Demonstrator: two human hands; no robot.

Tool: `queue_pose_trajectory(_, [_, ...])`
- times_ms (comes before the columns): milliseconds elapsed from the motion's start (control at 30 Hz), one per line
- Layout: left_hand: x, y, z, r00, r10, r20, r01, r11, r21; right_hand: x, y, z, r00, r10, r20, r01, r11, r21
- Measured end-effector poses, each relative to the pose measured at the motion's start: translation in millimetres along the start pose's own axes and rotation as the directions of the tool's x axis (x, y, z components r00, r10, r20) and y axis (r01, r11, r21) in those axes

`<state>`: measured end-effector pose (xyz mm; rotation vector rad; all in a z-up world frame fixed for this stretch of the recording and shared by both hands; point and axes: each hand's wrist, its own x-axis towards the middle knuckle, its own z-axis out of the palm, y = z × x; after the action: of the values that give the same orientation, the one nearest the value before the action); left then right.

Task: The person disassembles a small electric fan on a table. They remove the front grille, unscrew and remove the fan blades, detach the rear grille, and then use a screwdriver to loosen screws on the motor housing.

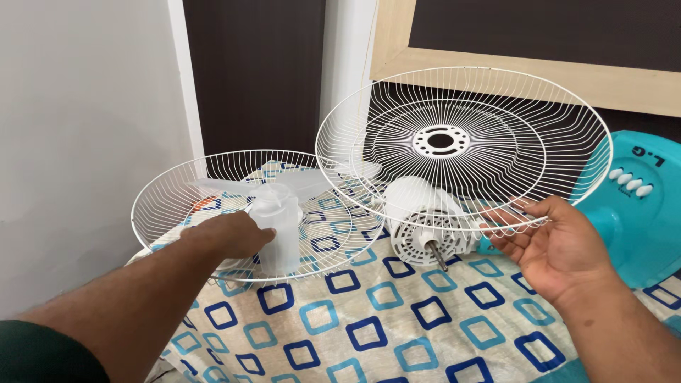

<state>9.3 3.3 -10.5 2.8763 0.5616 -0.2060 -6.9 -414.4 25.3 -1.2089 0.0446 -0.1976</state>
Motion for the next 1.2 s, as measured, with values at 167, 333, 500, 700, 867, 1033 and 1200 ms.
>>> queue_pose_trajectory(167, [-2,-1,6,0.994,0.102,-0.026,-0.1,0.992,0.081,1,2,-4,1.0,0.0,0.025,0.0,1.0,0.002])
queue_pose_trajectory(333, [-3,-1,7,0.986,0.163,-0.021,-0.158,0.976,0.148,1,2,-8,1.0,0.009,0.003,-0.009,1.0,0.002])
queue_pose_trajectory(500, [-11,6,2,0.988,0.151,-0.013,-0.147,0.977,0.156,-2,1,-13,1.0,-0.002,0.018,0.002,1.0,0.013])
queue_pose_trajectory(700, [-4,3,2,0.985,0.172,0.018,-0.172,0.978,0.122,-7,-3,-15,1.0,-0.002,-0.001,0.002,1.0,0.027])
queue_pose_trajectory(867, [5,-2,5,0.961,0.262,0.086,-0.272,0.95,0.152,-9,-5,-16,1.0,0.0,-0.022,0.001,1.0,0.02])
queue_pose_trajectory(1033, [-1,-16,-17,0.955,0.237,0.179,-0.257,0.961,0.1,-6,-3,-21,1.0,-0.015,0.006,0.015,1.0,0.013])
queue_pose_trajectory(1200, [-14,-31,-30,0.973,0.172,0.153,-0.179,0.983,0.038,-1,-1,-18,1.0,-0.005,0.02,0.004,0.999,0.032])
